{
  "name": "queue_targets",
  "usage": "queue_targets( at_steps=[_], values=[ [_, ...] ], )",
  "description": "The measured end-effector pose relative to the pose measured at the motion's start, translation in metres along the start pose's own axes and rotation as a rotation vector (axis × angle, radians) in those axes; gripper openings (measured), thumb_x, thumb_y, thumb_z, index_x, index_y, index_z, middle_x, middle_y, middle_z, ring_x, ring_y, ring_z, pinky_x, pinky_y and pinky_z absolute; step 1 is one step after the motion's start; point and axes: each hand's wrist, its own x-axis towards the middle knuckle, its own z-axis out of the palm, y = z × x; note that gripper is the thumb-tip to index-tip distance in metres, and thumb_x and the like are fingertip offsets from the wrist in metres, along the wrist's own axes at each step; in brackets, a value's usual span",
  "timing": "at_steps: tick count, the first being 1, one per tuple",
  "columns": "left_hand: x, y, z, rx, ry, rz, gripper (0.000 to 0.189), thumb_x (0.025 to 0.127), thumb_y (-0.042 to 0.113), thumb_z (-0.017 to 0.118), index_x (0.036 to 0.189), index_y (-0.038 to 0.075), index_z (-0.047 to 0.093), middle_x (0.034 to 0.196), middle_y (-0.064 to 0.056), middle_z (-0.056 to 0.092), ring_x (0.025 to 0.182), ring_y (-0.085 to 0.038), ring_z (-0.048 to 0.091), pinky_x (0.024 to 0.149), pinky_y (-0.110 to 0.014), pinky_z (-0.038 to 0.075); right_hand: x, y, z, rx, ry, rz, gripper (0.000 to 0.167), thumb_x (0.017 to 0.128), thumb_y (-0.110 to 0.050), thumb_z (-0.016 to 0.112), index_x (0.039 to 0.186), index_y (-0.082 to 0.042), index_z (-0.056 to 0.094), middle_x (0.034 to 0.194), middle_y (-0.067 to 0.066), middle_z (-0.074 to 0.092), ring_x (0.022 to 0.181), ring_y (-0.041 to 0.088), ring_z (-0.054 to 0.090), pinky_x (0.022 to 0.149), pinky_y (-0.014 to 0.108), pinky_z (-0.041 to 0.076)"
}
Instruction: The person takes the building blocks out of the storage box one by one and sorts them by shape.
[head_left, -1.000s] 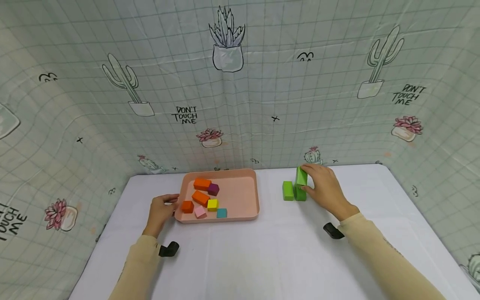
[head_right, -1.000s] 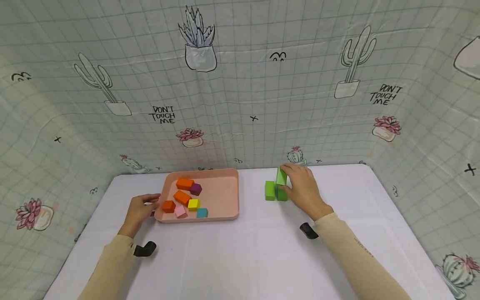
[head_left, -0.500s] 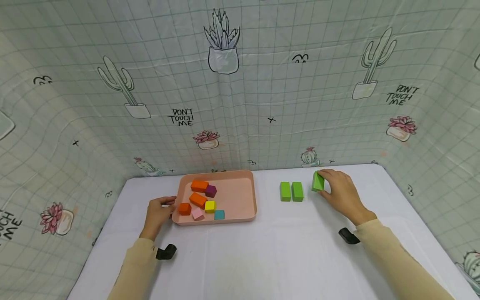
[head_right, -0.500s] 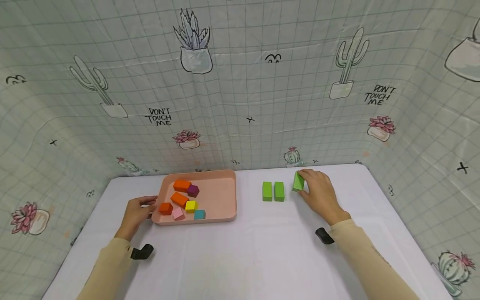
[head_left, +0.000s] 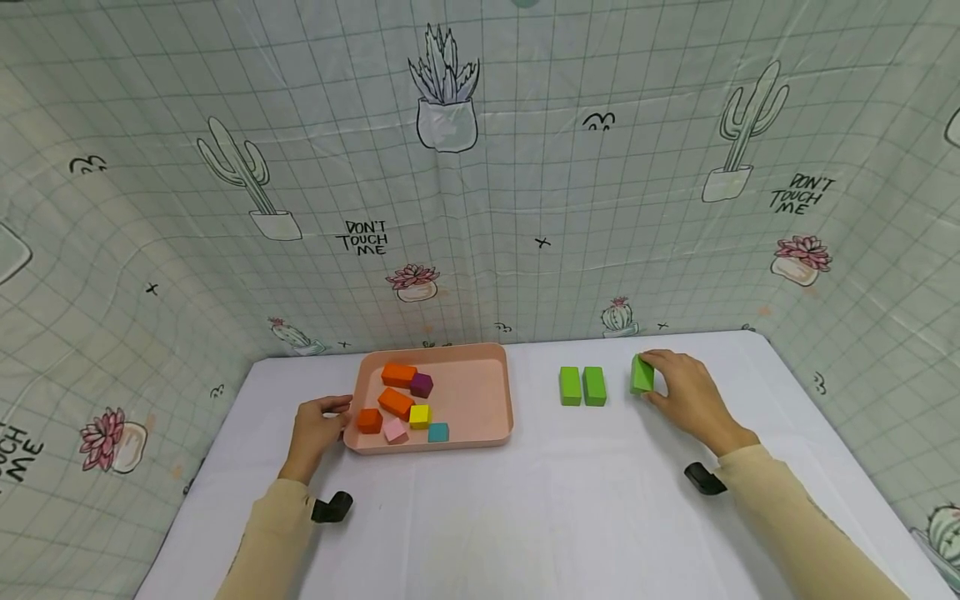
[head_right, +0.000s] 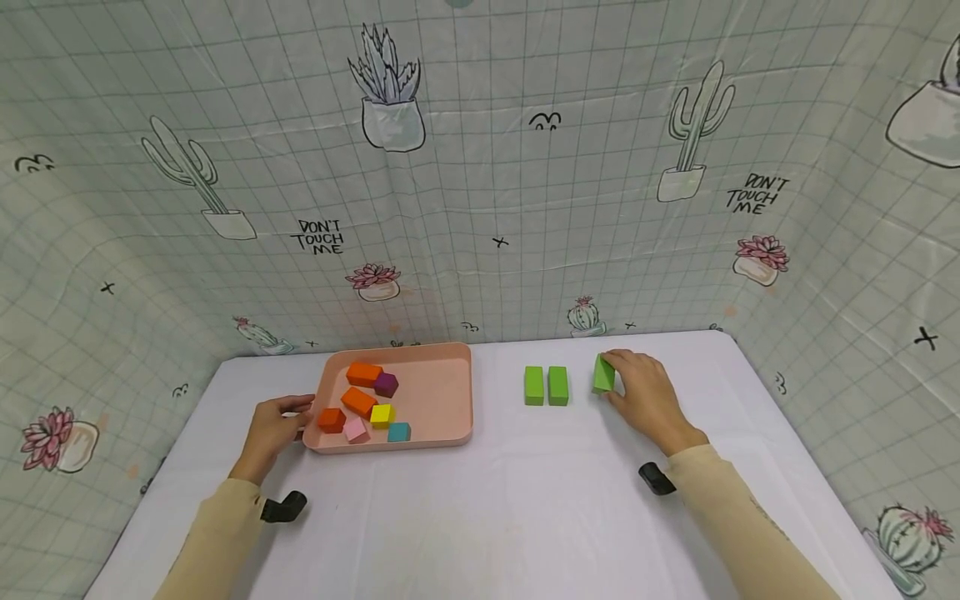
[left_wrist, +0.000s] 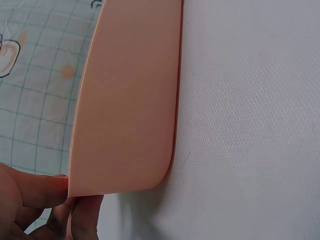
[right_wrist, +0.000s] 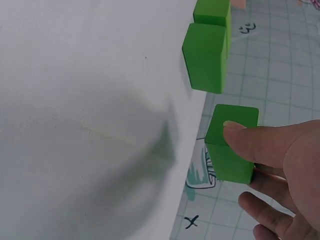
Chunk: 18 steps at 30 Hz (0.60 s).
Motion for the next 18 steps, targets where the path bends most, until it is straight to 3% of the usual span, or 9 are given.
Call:
queue_targets(
  at_steps=[11, 18],
  values=[
    [0.0, -0.002, 0.0, 0.011, 0.002, -0.004, 0.037, 0.098, -0.005, 0.055, 0.133, -0.013, 0.065, 0.126, -0.033, 0.063, 0.096, -0.033, 0.064, 0.077, -0.029, 0.063, 0.005, 0.004, 0.012, 0.019, -0.102, -0.053, 0.06, 0.081, -0.001, 0.088, 0.135, 0.009, 0.063, 0.137, 0.028, 0.065, 0.127, 0.05, 0.058, 0.108, 0.067, 0.042],
    [-0.001, -0.002, 0.001, 0.0, -0.001, -0.006, 0.037, 0.099, -0.003, 0.056, 0.133, -0.013, 0.064, 0.126, -0.032, 0.062, 0.095, -0.032, 0.065, 0.076, -0.029, 0.062, 0.007, 0.004, 0.02, 0.034, -0.174, -0.058, 0.062, 0.084, -0.001, 0.086, 0.139, 0.009, 0.06, 0.141, 0.028, 0.062, 0.131, 0.049, 0.056, 0.112, 0.066, 0.039]
  ],
)
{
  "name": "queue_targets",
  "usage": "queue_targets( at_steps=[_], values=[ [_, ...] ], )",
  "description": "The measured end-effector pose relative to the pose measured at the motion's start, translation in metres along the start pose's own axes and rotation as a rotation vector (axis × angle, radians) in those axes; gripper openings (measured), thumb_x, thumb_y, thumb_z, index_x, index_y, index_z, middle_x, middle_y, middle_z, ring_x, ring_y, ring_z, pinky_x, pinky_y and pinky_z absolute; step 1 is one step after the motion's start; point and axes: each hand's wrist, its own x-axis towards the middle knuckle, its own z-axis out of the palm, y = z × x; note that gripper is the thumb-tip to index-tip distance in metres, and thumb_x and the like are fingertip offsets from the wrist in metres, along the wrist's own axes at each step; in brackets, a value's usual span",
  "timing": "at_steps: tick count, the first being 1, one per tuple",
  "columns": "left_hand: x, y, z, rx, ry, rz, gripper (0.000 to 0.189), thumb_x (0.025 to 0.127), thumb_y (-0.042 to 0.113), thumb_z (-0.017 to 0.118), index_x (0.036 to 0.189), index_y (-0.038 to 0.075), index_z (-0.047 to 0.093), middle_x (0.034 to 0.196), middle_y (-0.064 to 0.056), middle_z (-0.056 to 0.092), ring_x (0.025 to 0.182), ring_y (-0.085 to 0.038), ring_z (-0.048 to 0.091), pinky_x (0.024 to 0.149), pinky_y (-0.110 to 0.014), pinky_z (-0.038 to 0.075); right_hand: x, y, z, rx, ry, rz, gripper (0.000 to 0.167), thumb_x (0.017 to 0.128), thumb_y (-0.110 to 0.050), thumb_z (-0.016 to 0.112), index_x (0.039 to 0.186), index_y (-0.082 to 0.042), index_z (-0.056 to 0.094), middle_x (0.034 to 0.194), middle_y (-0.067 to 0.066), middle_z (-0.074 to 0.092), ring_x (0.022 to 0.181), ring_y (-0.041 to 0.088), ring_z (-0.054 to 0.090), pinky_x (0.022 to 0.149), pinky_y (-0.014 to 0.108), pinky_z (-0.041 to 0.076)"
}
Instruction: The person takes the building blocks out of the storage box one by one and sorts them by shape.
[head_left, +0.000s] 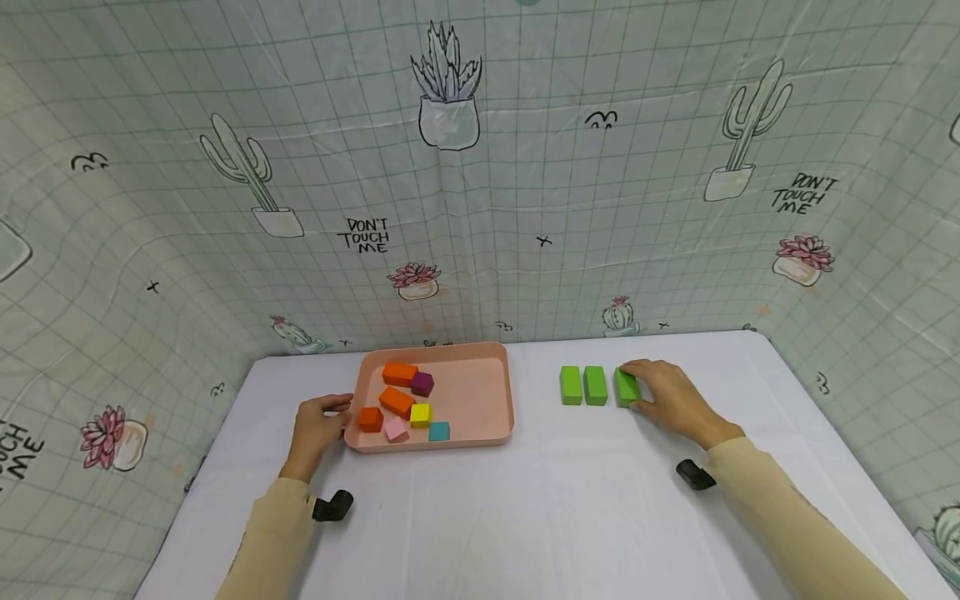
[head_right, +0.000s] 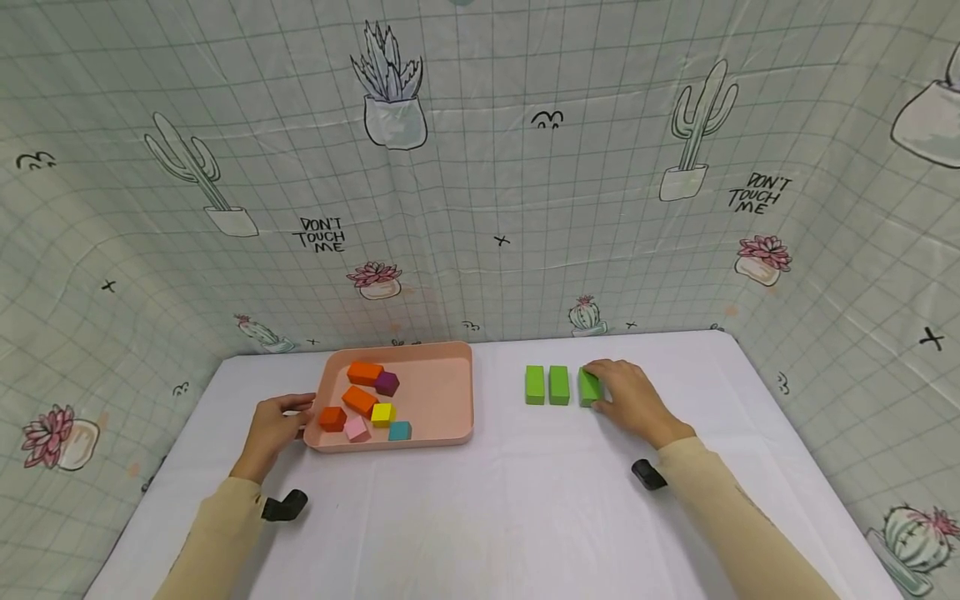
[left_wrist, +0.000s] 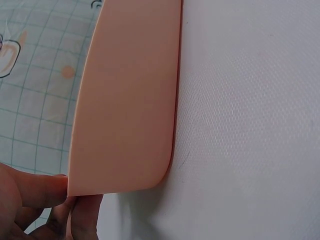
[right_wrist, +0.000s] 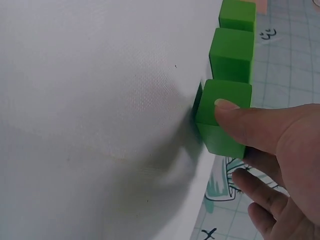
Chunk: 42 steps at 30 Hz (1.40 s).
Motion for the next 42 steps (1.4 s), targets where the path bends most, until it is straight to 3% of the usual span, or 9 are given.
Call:
queue_targets(
  at_steps=[8, 19, 28, 34, 42],
  values=[
    [0.001, -0.002, 0.0, -0.008, 0.006, 0.001, 0.036, 0.098, -0.005, 0.056, 0.133, -0.013, 0.065, 0.124, -0.032, 0.063, 0.091, -0.031, 0.065, 0.072, -0.025, 0.061, 0.004, -0.001, 0.003, -0.012, -0.01, -0.029, 0.061, 0.084, 0.0, 0.086, 0.139, 0.01, 0.06, 0.139, 0.029, 0.063, 0.129, 0.049, 0.058, 0.111, 0.065, 0.041],
    [0.0, 0.001, 0.001, -0.003, 0.02, 0.0, 0.037, 0.099, -0.004, 0.056, 0.134, -0.012, 0.065, 0.126, -0.032, 0.063, 0.096, -0.033, 0.065, 0.077, -0.029, 0.062, 0.008, -0.008, -0.002, 0.012, -0.014, -0.01, 0.065, 0.084, -0.005, 0.087, 0.141, 0.01, 0.058, 0.144, 0.03, 0.059, 0.131, 0.051, 0.056, 0.112, 0.066, 0.039],
    [-0.001, 0.001, 0.0, -0.024, 0.021, 0.009, 0.037, 0.097, -0.005, 0.056, 0.132, -0.014, 0.065, 0.124, -0.033, 0.063, 0.09, -0.031, 0.066, 0.073, -0.026, 0.062, 0.025, -0.057, -0.01, 0.064, 0.041, -0.155, 0.058, 0.085, -0.006, 0.086, 0.137, 0.007, 0.063, 0.138, 0.025, 0.066, 0.13, 0.047, 0.058, 0.112, 0.064, 0.041],
    [0.0, 0.0, 0.002, -0.014, 0.026, 0.011, 0.036, 0.098, -0.004, 0.057, 0.132, -0.012, 0.066, 0.124, -0.031, 0.064, 0.091, -0.029, 0.065, 0.074, -0.026, 0.061, 0.038, -0.091, 0.001, 0.055, 0.04, -0.253, 0.057, 0.085, -0.007, 0.087, 0.137, 0.004, 0.065, 0.138, 0.019, 0.067, 0.13, 0.043, 0.059, 0.112, 0.061, 0.042],
    [-0.001, -0.002, 0.002, -0.016, 0.027, 0.016, 0.035, 0.099, -0.004, 0.057, 0.132, -0.013, 0.066, 0.124, -0.032, 0.064, 0.09, -0.028, 0.064, 0.071, -0.023, 0.059, 0.051, -0.12, 0.023, 0.028, 0.019, -0.377, 0.055, 0.085, -0.008, 0.087, 0.134, 0.003, 0.066, 0.136, 0.015, 0.068, 0.128, 0.038, 0.061, 0.111, 0.057, 0.045]
  ],
)
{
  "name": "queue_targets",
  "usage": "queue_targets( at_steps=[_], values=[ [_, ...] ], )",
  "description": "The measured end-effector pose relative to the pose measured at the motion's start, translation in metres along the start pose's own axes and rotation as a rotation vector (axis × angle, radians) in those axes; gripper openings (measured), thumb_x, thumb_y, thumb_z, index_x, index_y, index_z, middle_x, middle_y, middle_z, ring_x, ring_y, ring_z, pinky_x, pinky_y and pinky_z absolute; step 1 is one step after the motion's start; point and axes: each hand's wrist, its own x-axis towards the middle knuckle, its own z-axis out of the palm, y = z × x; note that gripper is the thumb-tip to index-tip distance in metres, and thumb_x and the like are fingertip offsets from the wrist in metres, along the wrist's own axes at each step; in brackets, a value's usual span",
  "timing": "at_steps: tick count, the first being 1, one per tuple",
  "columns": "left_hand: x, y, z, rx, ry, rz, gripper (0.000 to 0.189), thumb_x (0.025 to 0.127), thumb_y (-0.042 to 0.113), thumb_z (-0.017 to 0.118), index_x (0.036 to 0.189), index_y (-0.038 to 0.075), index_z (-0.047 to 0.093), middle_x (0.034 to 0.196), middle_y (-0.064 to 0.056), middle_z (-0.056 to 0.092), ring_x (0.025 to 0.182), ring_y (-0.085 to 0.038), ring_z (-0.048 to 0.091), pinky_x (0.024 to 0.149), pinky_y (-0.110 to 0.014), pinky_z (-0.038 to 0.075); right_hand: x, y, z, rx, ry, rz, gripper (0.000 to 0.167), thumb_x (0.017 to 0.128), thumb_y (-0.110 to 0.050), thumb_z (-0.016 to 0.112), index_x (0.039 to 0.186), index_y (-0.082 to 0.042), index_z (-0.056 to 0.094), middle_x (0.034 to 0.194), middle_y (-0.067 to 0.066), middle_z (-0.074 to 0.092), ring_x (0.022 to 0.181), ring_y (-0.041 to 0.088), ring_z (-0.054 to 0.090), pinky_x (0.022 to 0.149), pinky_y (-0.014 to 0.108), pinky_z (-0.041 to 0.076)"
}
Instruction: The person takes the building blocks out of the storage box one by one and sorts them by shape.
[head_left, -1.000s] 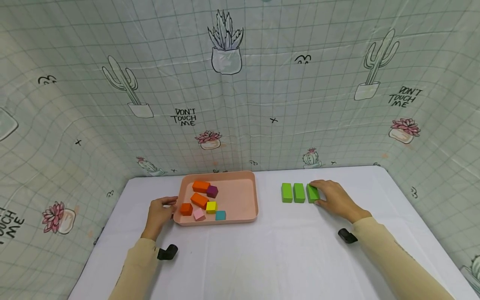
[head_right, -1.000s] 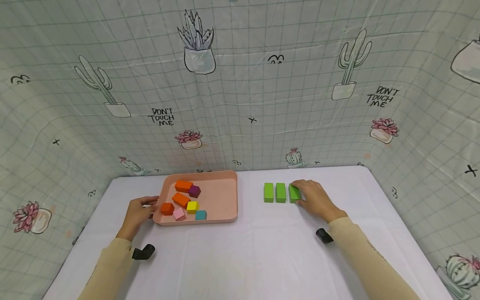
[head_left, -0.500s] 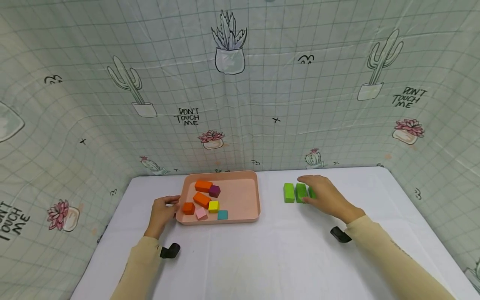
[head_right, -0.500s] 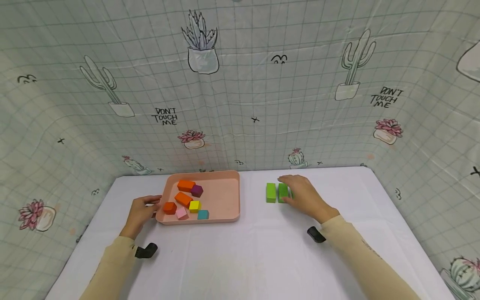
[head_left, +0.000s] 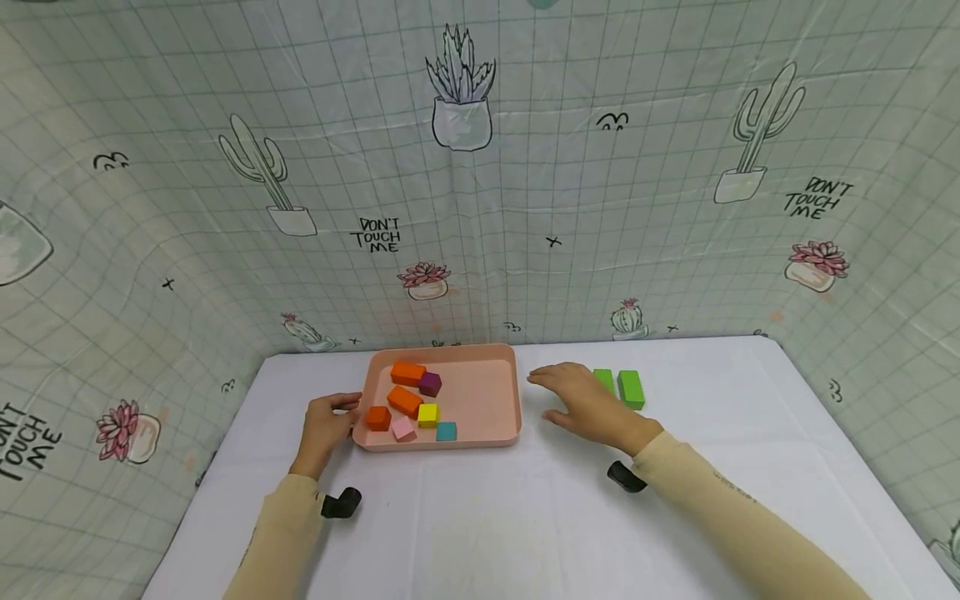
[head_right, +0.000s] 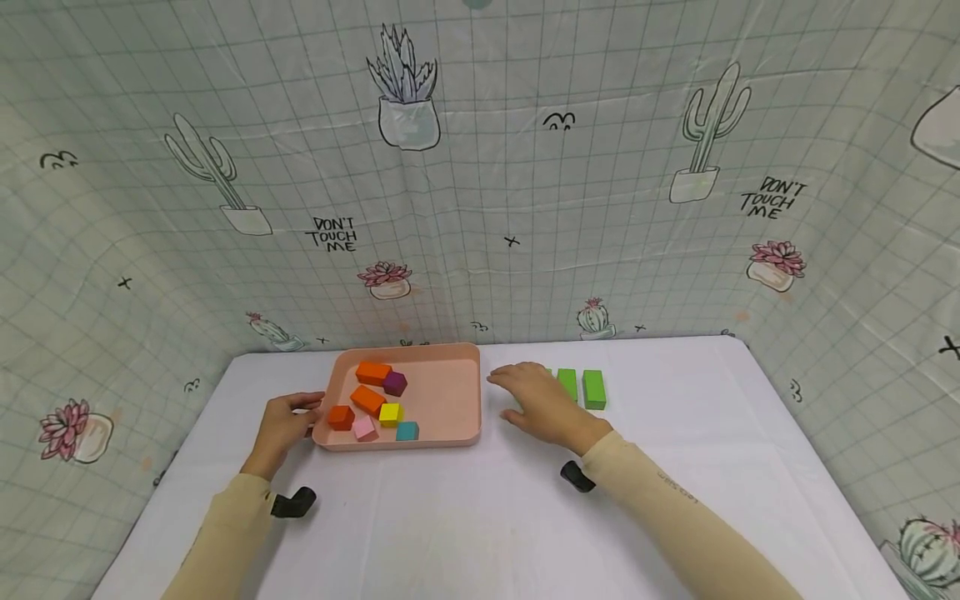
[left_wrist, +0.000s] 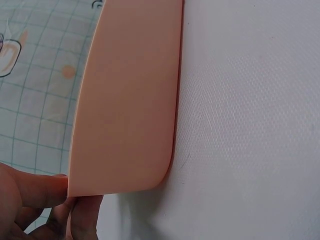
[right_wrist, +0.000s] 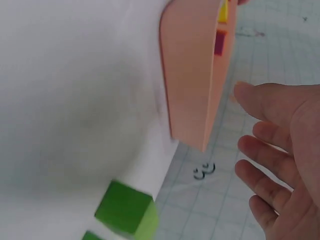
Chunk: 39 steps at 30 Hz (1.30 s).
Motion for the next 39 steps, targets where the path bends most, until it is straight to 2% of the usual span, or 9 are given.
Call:
queue_targets(
  at_steps=[5, 9, 13, 19, 33, 39],
  values=[
    [0.001, -0.002, -0.001, -0.016, -0.002, 0.037, 0.034, 0.097, -0.007, 0.057, 0.129, -0.015, 0.067, 0.121, -0.033, 0.065, 0.078, -0.016, 0.064, 0.063, -0.017, 0.053, 0.011, -0.01, 0.015, 0.0, -0.049, -0.025, 0.053, 0.087, -0.01, 0.086, 0.135, 0.001, 0.066, 0.138, 0.012, 0.067, 0.129, 0.034, 0.06, 0.112, 0.052, 0.045],
    [0.002, -0.004, -0.001, -0.025, -0.01, 0.045, 0.034, 0.097, -0.008, 0.056, 0.129, -0.015, 0.066, 0.121, -0.033, 0.065, 0.075, -0.012, 0.063, 0.061, -0.016, 0.053, 0.019, -0.018, 0.025, 0.006, -0.059, -0.043, 0.053, 0.086, -0.01, 0.086, 0.134, 0.0, 0.067, 0.138, 0.012, 0.067, 0.13, 0.034, 0.06, 0.113, 0.051, 0.044],
    [0.002, -0.004, -0.002, -0.024, -0.009, 0.044, 0.034, 0.097, -0.007, 0.057, 0.129, -0.015, 0.066, 0.121, -0.033, 0.065, 0.076, -0.013, 0.064, 0.062, -0.016, 0.053, 0.028, -0.024, 0.031, 0.012, -0.072, -0.062, 0.052, 0.087, -0.011, 0.087, 0.134, 0.0, 0.068, 0.139, 0.012, 0.067, 0.131, 0.034, 0.059, 0.115, 0.05, 0.043],
    [0.002, -0.004, -0.001, -0.017, -0.005, 0.026, 0.033, 0.098, -0.006, 0.058, 0.129, -0.014, 0.067, 0.123, -0.032, 0.064, 0.079, -0.016, 0.064, 0.063, -0.018, 0.054, 0.041, -0.032, 0.038, 0.015, -0.065, -0.143, 0.049, 0.087, -0.01, 0.086, 0.132, 0.0, 0.069, 0.137, 0.011, 0.068, 0.129, 0.032, 0.059, 0.113, 0.049, 0.045],
    [0.003, -0.004, 0.0, 0.005, 0.005, 0.016, 0.034, 0.098, -0.005, 0.057, 0.13, -0.012, 0.067, 0.123, -0.031, 0.065, 0.077, -0.016, 0.063, 0.064, -0.018, 0.053, 0.066, -0.041, 0.056, -0.002, -0.129, -0.183, 0.046, 0.091, -0.009, 0.081, 0.135, -0.003, 0.069, 0.138, 0.009, 0.069, 0.13, 0.029, 0.06, 0.115, 0.044, 0.045],
    [0.003, -0.003, 0.001, 0.007, 0.004, 0.011, 0.035, 0.098, -0.005, 0.056, 0.131, -0.012, 0.067, 0.123, -0.031, 0.064, 0.079, -0.018, 0.062, 0.065, -0.019, 0.053, 0.074, -0.044, 0.062, 0.027, -0.16, -0.195, 0.044, 0.092, -0.007, 0.08, 0.135, -0.003, 0.069, 0.137, 0.009, 0.07, 0.13, 0.029, 0.061, 0.116, 0.045, 0.045]
  ],
)
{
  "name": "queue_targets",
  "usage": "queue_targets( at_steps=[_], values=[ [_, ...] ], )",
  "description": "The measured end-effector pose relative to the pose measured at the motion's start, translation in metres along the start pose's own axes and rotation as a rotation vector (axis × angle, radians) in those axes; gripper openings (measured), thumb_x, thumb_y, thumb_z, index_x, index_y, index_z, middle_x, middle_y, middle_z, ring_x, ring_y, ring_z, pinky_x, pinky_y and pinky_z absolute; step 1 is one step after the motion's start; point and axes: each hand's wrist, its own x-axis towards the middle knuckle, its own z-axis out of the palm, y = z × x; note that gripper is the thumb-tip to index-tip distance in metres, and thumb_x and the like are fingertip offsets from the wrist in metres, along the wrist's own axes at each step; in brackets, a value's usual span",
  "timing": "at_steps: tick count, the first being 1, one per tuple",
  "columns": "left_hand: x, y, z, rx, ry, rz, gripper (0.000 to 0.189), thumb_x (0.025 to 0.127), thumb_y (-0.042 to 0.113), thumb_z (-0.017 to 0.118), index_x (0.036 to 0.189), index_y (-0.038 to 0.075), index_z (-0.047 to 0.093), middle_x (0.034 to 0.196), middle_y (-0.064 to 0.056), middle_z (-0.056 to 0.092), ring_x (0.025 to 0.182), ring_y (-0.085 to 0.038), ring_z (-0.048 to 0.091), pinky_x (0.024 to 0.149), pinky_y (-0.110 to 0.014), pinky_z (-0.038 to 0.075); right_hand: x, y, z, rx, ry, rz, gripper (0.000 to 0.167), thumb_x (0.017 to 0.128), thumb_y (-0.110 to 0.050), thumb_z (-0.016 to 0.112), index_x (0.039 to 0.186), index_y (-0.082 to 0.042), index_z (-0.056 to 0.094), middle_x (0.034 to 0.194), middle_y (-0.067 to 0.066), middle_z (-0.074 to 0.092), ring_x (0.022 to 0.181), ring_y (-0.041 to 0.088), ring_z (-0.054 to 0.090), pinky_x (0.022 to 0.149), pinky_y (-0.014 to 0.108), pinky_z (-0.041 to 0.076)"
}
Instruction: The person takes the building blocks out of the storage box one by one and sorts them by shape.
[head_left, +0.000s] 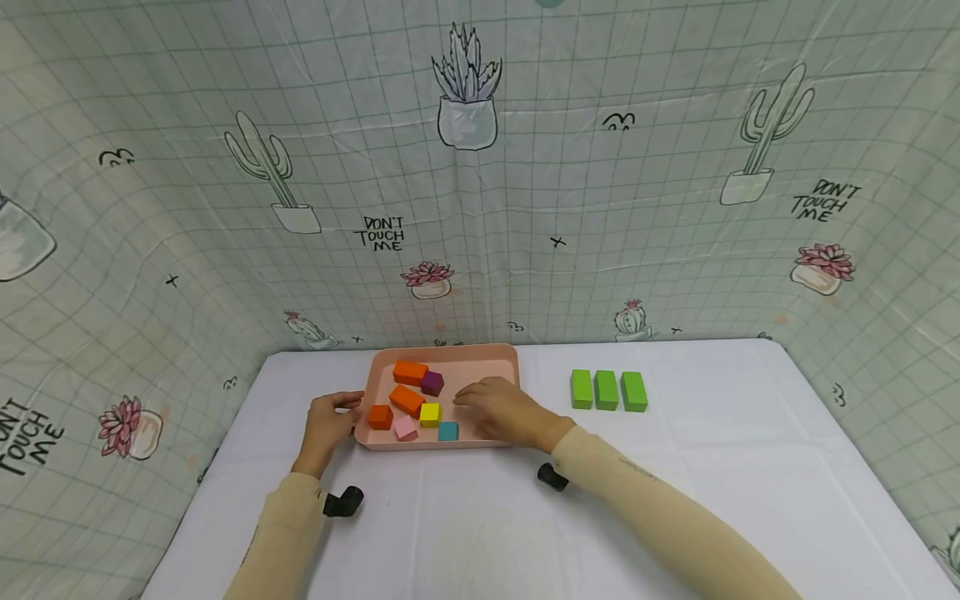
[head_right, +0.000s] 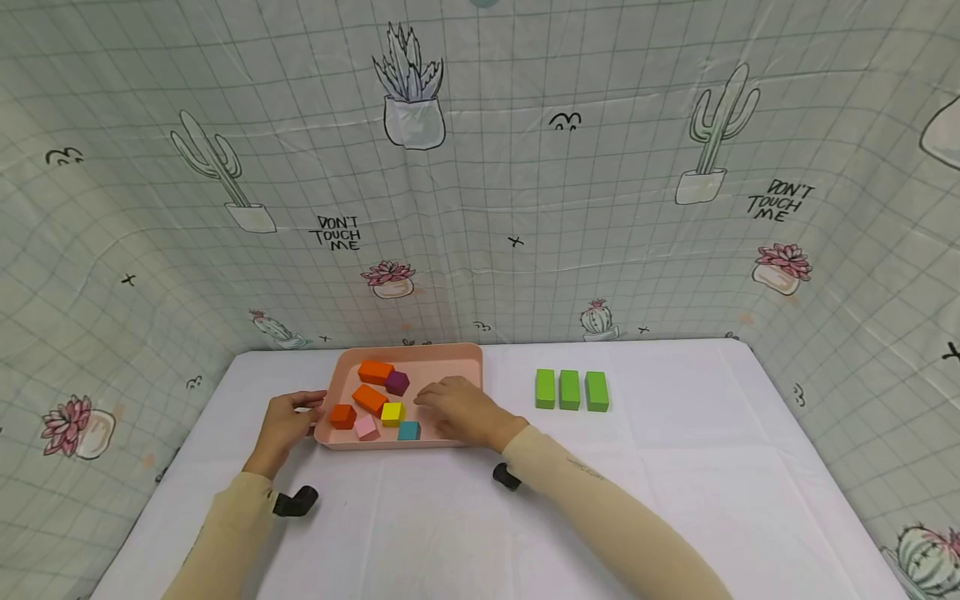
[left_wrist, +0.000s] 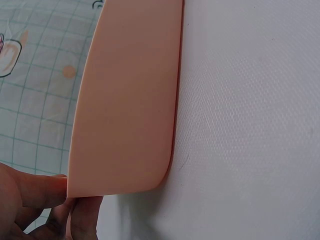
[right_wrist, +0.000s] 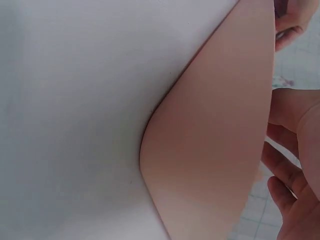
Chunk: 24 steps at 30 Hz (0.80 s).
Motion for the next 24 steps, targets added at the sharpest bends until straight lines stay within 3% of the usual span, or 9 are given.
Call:
queue_targets(
  at_steps=[13, 24],
  values=[
    [-0.002, 0.003, 0.0, 0.005, -0.001, -0.028, 0.036, 0.1, -0.002, 0.056, 0.134, -0.01, 0.066, 0.127, -0.03, 0.064, 0.091, -0.027, 0.063, 0.074, -0.023, 0.059, 0.015, -0.004, 0.003, 0.047, -0.092, -0.04, 0.04, 0.094, -0.01, 0.079, 0.134, -0.007, 0.071, 0.137, 0.006, 0.071, 0.13, 0.026, 0.061, 0.115, 0.042, 0.046],
    [-0.002, 0.004, -0.001, -0.012, -0.006, -0.021, 0.035, 0.1, -0.004, 0.057, 0.133, -0.012, 0.066, 0.125, -0.031, 0.063, 0.083, -0.022, 0.062, 0.065, -0.018, 0.052, 0.024, -0.006, 0.007, 0.108, -0.147, -0.035, 0.039, 0.099, -0.017, 0.076, 0.137, -0.012, 0.071, 0.134, 0.002, 0.073, 0.129, 0.023, 0.063, 0.116, 0.039, 0.045]
  ],
)
